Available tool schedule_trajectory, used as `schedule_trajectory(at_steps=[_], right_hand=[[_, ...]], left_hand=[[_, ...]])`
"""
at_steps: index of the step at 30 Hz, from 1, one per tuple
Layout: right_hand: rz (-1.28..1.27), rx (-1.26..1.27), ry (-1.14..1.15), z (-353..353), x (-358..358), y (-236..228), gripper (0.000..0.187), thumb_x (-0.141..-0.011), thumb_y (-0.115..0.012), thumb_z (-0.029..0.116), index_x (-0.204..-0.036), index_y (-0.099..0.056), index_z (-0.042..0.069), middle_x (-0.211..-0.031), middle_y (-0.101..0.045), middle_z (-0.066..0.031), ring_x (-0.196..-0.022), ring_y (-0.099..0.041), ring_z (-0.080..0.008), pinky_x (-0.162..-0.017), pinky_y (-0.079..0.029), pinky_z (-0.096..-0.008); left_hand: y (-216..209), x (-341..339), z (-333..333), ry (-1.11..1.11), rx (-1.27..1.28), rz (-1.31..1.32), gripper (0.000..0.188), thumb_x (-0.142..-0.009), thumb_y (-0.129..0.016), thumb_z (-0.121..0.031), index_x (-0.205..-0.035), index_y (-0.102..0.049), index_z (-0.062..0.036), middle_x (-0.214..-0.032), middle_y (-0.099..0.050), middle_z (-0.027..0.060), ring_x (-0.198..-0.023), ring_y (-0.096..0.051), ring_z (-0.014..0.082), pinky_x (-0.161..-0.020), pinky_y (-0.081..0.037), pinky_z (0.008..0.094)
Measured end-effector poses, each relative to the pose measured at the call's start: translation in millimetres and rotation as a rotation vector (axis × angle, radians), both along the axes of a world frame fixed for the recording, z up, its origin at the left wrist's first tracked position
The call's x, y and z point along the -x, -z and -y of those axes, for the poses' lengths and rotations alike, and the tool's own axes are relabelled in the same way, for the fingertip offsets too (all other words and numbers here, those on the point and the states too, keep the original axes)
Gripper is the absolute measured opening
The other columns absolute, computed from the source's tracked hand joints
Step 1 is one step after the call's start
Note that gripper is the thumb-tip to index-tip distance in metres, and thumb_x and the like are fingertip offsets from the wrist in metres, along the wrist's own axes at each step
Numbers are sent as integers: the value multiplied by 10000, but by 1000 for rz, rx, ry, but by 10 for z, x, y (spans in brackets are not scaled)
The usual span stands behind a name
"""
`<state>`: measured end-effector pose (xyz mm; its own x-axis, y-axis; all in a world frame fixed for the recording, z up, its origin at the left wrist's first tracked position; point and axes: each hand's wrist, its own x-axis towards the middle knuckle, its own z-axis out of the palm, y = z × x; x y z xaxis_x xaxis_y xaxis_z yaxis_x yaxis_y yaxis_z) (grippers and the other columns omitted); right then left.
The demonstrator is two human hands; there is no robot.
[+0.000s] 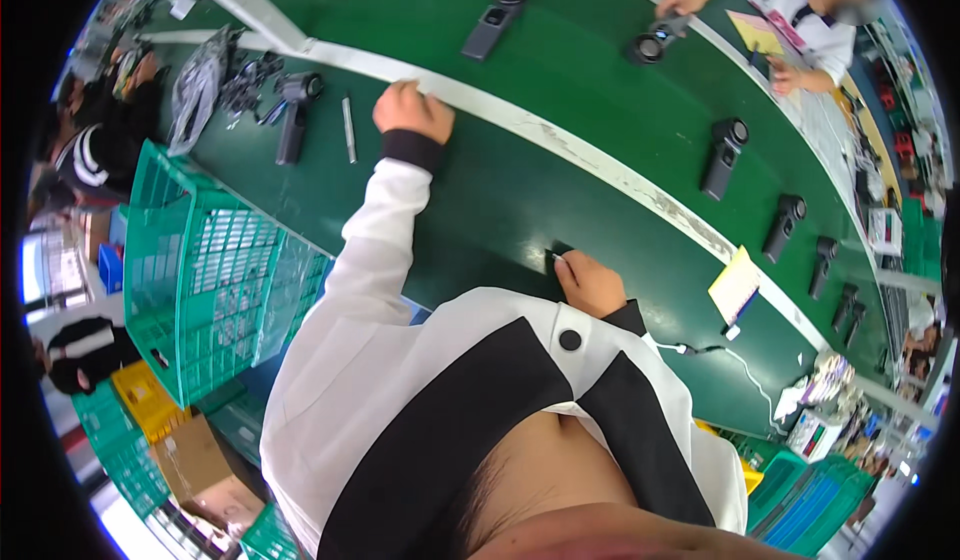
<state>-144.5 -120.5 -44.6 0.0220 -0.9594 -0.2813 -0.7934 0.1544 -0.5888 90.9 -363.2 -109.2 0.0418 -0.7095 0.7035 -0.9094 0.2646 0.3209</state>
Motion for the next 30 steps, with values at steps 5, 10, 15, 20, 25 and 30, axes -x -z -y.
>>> schedule_trajectory(at_steps=[5, 10, 15, 20, 25, 30], right_hand=[[148, -60, 47, -102, 47, -69, 242, -866, -453, 289, -894, -552, 70, -840, -597, -161, -780, -568, -359, -663, -447, -431], [273, -163, 145, -179, 177, -74, 258, -867, -464, 295, -912, -561, 60, -837, -595, -157, -795, -563, -353, -682, -444, -412], [294, -66, 138, -193, 227, 34, 245, -868, -470, 280, -873, -554, 49, -812, -577, -168, -775, -551, -359, -664, -435, -415], [342, 77, 194, -85, 248, 88, 232, -863, -498, 264, -890, -552, 40, -820, -576, -148, -759, -558, -322, -658, -431, -396], [882, 54, 529, 62, 333, -27, 313, -836, -590, 242, -1026, -512, 5, -851, -567, -50, -779, -547, -149, -680, -439, -304], [1294, 109, 552, 20, 311, -169, 445, -822, -621, 235, -1117, -454, -53, -884, -539, -41, -807, -512, -100, -715, -432, -242]], left_hand=[[36, 1163, 690, -22, -297, 85, 543, -736, -605, -279, -1178, -437, -13, -1153, -469, 141, -1114, -424, 290, -957, -283, 501], [133, 1375, 1290, -242, -713, 118, 432, -798, -558, -364, -1137, -494, -103, -1114, -542, 93, -1021, -537, 259, -832, -410, 411], [78, 965, 1531, 201, -1096, 69, 528, -708, -586, -411, -1034, -528, 0, -990, -598, 164, -911, -584, 319, -787, -456, 387], [-164, 672, 635, 579, -759, -700, 297, -697, -637, -223, -926, -559, -51, -794, -589, 123, -668, -580, 209, -618, -464, 332], [-451, 936, -900, 722, -949, -683, 353, -707, -669, -153, -992, -503, -30, -809, -536, 59, -689, -521, 151, -603, -450, 312], [-722, 1371, -1800, 988, -769, -503, 272, -655, -648, -105, -892, -532, -40, -734, -523, 99, -632, -518, 221, -579, -438, 312]])
